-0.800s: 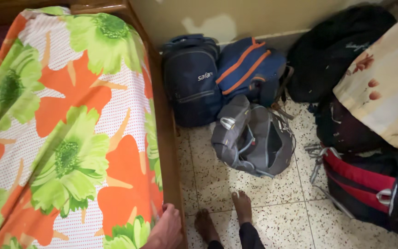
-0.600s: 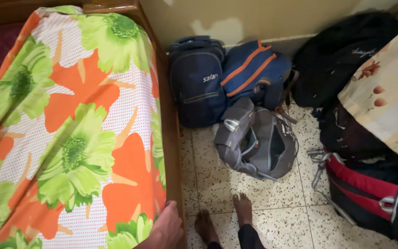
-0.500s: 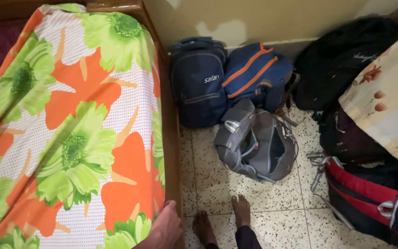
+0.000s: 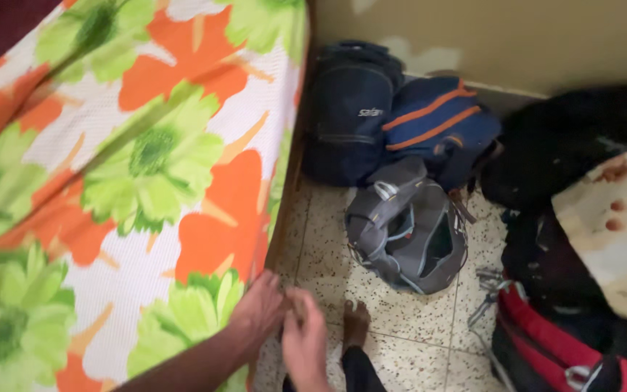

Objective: The person makes a bed by smoothing a bedsheet over the mattress and tucking its edges under the mattress by hand.

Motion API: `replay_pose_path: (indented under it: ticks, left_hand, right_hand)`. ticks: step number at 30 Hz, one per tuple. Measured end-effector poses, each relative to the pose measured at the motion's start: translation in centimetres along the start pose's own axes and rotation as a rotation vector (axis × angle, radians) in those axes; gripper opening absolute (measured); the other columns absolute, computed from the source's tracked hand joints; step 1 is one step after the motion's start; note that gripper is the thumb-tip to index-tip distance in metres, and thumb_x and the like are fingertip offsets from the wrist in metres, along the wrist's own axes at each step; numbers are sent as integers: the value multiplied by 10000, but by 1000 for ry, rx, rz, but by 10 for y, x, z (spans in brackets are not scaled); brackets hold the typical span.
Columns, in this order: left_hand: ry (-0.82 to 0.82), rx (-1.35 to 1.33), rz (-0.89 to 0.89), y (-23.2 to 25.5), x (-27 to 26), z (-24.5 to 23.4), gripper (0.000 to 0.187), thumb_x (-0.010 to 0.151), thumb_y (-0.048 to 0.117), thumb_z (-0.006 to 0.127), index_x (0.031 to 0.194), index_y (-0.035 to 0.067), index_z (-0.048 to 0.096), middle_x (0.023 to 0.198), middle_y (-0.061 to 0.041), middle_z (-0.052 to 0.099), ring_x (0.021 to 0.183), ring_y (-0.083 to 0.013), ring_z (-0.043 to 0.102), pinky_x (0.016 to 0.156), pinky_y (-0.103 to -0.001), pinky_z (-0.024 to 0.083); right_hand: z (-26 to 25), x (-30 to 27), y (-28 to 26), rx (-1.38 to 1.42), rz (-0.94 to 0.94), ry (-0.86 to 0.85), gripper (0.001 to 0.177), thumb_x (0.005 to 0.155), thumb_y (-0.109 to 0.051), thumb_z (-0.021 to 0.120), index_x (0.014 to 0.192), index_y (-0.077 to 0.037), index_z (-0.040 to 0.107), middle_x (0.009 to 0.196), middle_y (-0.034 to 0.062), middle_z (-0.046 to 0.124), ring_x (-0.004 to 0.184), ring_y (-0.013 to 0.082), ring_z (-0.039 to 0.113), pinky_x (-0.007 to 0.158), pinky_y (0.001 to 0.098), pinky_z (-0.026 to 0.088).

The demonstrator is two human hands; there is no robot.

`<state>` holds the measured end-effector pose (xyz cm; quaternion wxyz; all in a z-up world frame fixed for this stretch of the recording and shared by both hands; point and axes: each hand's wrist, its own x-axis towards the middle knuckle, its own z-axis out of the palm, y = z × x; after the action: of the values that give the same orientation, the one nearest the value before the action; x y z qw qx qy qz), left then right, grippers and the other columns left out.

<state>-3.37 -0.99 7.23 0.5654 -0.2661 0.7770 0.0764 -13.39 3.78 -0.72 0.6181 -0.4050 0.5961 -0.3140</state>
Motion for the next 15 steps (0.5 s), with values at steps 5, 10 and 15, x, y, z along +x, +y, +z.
replay_pose_path:
  ticks: [5,10,15]
  left_hand:
    - [219,-17,-113,16,11,21,622,922,457,686,1409,88,570,1483,-168,448,1453,-400,318,1162,-616,181]
    - [136,-173,-111,4,14,5,462,895,347,748,1306,141,705,1459,-155,564,1391,-374,447,1143,-549,295]
    - [443,-216,-144,9,4,12,297,943,255,668,1192,116,753,1352,-130,640,1291,-335,539,1076,-541,378]
  right_hand:
    - [-6,56,-59,-108,-202,-249,399,1026,-208,532,1384,-46,601,1327,121,677,1244,229,632,1043,327,485]
    - [8,85,-77,-117,102,-419,423,1048,-338,501,1335,-49,614,1181,91,730,981,192,641,859,318,512]
    - [6,97,-65,-24,147,-508,465,1086,-382,465,1119,24,690,993,103,678,827,190,572,698,347,442]
